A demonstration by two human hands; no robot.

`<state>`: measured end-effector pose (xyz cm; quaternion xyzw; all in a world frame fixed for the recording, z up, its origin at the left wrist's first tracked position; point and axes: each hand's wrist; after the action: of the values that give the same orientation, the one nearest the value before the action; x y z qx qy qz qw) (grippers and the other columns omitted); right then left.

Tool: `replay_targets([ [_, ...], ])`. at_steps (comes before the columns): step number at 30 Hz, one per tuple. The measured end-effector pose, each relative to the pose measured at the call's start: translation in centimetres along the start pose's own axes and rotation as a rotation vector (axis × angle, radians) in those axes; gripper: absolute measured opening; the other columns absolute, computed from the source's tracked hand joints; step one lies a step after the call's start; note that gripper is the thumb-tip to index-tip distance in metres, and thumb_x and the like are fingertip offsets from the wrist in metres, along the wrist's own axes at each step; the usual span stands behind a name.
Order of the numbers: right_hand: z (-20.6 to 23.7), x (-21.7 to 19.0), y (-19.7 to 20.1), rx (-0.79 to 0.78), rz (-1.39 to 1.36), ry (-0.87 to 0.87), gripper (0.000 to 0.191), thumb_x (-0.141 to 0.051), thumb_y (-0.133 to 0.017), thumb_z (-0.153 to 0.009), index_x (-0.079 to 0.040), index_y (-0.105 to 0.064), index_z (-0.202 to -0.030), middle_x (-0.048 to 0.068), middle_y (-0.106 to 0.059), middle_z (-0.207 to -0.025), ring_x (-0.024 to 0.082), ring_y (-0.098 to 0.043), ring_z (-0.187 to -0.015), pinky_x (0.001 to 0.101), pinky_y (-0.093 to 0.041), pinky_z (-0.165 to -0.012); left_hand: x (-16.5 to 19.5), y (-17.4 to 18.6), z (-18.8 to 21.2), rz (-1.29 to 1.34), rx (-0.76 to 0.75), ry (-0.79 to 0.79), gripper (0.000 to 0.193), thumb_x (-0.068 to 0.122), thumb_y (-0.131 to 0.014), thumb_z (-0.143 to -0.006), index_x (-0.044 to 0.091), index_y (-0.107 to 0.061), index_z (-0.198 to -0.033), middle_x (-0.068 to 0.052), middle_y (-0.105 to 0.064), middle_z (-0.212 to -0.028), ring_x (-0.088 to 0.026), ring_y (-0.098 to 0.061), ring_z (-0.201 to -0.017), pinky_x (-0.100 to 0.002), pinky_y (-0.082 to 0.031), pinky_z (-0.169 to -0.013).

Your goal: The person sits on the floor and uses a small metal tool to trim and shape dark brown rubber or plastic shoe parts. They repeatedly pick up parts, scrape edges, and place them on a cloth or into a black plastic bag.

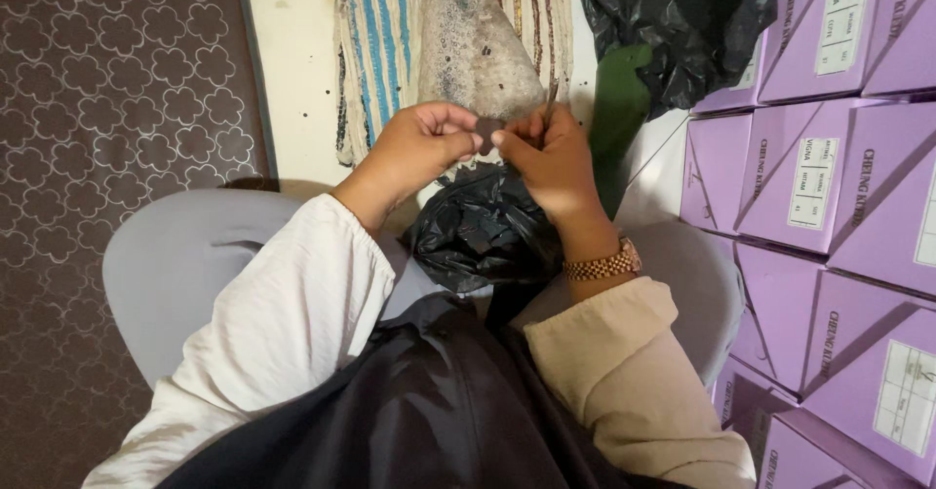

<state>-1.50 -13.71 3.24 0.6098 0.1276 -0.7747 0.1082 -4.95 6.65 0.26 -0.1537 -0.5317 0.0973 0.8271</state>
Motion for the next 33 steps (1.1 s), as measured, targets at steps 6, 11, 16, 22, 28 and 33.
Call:
replay_targets([
  [6, -0.8, -0.5, 1.3, 0.198, 0.209, -0.068, 0.023, -0.006, -0.068, -0.094, -0.008, -0.046, -0.098, 0.004, -0.06, -0.089, 0.01, -0.055, -0.07, 0.0256, -0.046, -0.061, 0.2, 0.3, -1.1, -0.247, 0.297, -0.18, 0.01, 0.009, -0.071, -0.094, 0.004, -0.072, -0.104, -0.002, -0.07, -0.081, -0.008, -0.06, -0.068, -0.025, -0.05, -0.06],
  [11, -1.5, -0.5, 2.2, 0.261, 0.106, -0.246, 0.016, -0.02, -0.051, -0.094, -0.009, -0.056, -0.105, 0.005, -0.068, -0.088, 0.011, -0.056, -0.065, 0.0278, -0.046, -0.057, 0.9, 0.5, -1.1, -0.684, 0.419, -0.404, 0.013, 0.015, -0.071, -0.096, 0.008, -0.073, -0.107, -0.009, -0.074, -0.087, -0.021, -0.068, -0.068, -0.035, -0.053, -0.065],
  [16, -1.4, 0.1, 1.3, 0.192, 0.109, -0.094, 0.025, -0.021, -0.043, -0.107, -0.002, -0.058, -0.101, 0.006, -0.069, -0.092, 0.011, -0.054, -0.069, 0.0273, -0.045, -0.062, 1.4, 0.2, -1.4, -0.852, 0.432, -0.528, 0.016, 0.013, -0.075, -0.09, 0.01, -0.073, -0.105, -0.011, -0.072, -0.089, -0.032, -0.069, -0.081, -0.042, -0.054, -0.071],
  [22, -0.9, 0.1, 0.6, 0.196, 0.407, -0.05, 0.022, -0.017, -0.054, -0.106, -0.01, -0.066, -0.124, 0.002, -0.067, -0.086, 0.007, -0.061, -0.071, 0.0236, -0.052, -0.067, 1.4, 0.4, -2.6, -0.854, 0.455, -0.489, 0.022, 0.013, -0.075, -0.089, 0.01, -0.07, -0.11, -0.008, -0.072, -0.087, -0.03, -0.069, -0.084, -0.042, -0.054, -0.074],
  [28, -0.9, -0.1, 0.4, 0.188, 0.244, -0.016, 0.023, -0.013, -0.058, -0.111, -0.002, -0.066, -0.13, 0.011, -0.074, -0.103, 0.015, -0.071, -0.087, 0.0293, -0.058, -0.076, 1.8, 0.8, -2.2, -0.808, 0.436, -0.381, 0.035, 0.01, -0.078, -0.082, 0.009, -0.067, -0.115, -0.008, -0.069, -0.091, -0.029, -0.067, -0.089, -0.04, -0.054, -0.078],
  [33, -1.5, -0.5, 1.1, -0.006, -0.063, 0.209, 0.035, -0.012, -0.06, -0.108, -0.002, -0.05, -0.139, 0.011, -0.067, -0.134, 0.018, -0.067, -0.125, 0.0294, -0.055, -0.108, 1.9, 0.5, -1.5, -0.967, 0.437, -0.517, 0.043, 0.011, -0.087, -0.07, 0.007, -0.07, -0.109, -0.014, -0.064, -0.103, -0.039, -0.058, -0.104, -0.045, -0.05, -0.086],
])
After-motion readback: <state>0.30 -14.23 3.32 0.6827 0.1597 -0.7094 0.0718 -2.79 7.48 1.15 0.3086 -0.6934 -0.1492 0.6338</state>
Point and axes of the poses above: each hand's wrist, its own z-axis away from the middle knuckle, its own y-axis out of the back of the hand, x = y × z
